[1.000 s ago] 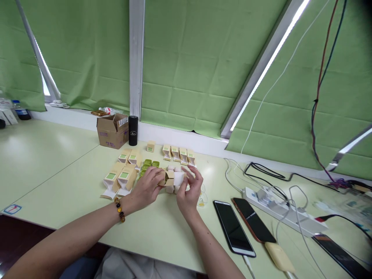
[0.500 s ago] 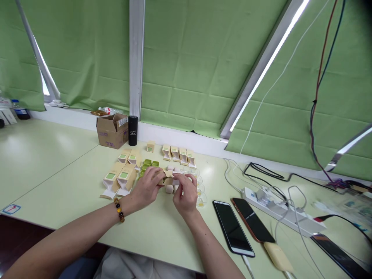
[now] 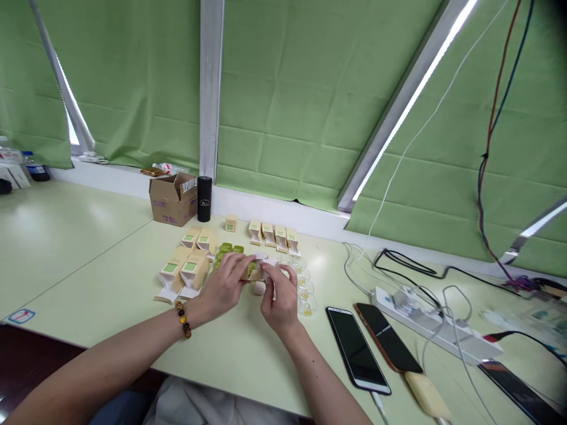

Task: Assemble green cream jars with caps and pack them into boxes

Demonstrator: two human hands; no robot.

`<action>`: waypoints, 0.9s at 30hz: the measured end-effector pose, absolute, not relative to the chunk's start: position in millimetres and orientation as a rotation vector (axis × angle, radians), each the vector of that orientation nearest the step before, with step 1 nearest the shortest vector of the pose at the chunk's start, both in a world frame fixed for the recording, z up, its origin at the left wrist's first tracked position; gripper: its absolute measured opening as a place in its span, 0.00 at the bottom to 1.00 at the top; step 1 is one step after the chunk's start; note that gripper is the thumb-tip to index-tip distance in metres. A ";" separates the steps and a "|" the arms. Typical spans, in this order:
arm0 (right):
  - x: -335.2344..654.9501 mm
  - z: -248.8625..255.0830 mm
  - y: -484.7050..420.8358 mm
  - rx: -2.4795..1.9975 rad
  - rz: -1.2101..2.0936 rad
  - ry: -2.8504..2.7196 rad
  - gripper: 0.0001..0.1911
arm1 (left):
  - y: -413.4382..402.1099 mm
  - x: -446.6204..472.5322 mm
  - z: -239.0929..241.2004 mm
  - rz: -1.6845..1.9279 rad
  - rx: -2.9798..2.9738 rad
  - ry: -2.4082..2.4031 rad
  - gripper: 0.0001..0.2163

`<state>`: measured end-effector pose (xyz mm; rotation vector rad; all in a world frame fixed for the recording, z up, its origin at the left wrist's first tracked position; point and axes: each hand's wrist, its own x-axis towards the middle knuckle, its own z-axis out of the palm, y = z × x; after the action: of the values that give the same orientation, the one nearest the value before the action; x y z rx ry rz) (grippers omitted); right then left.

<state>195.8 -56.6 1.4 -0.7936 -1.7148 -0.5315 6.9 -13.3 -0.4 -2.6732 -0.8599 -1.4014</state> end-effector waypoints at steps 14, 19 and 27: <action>191.1 -1.0 -54.8 -0.901 -0.373 -1.597 0.14 | -8.3 5.5 -3.1 -1.406 -2.553 -0.837 0.33; 184.0 -4.8 -55.9 -1.085 -0.054 -1.474 0.06 | -8.9 3.9 -4.5 -1.261 -2.418 -0.734 0.31; 175.5 -6.8 -56.8 -1.117 0.212 -1.302 0.07 | -12.8 4.8 -6.4 -1.135 -2.292 -0.649 0.32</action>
<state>175.5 -56.8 -6.8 -1.1166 -1.3022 0.2120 4.8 -12.8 -6.4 -2.2922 -0.6487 -1.1354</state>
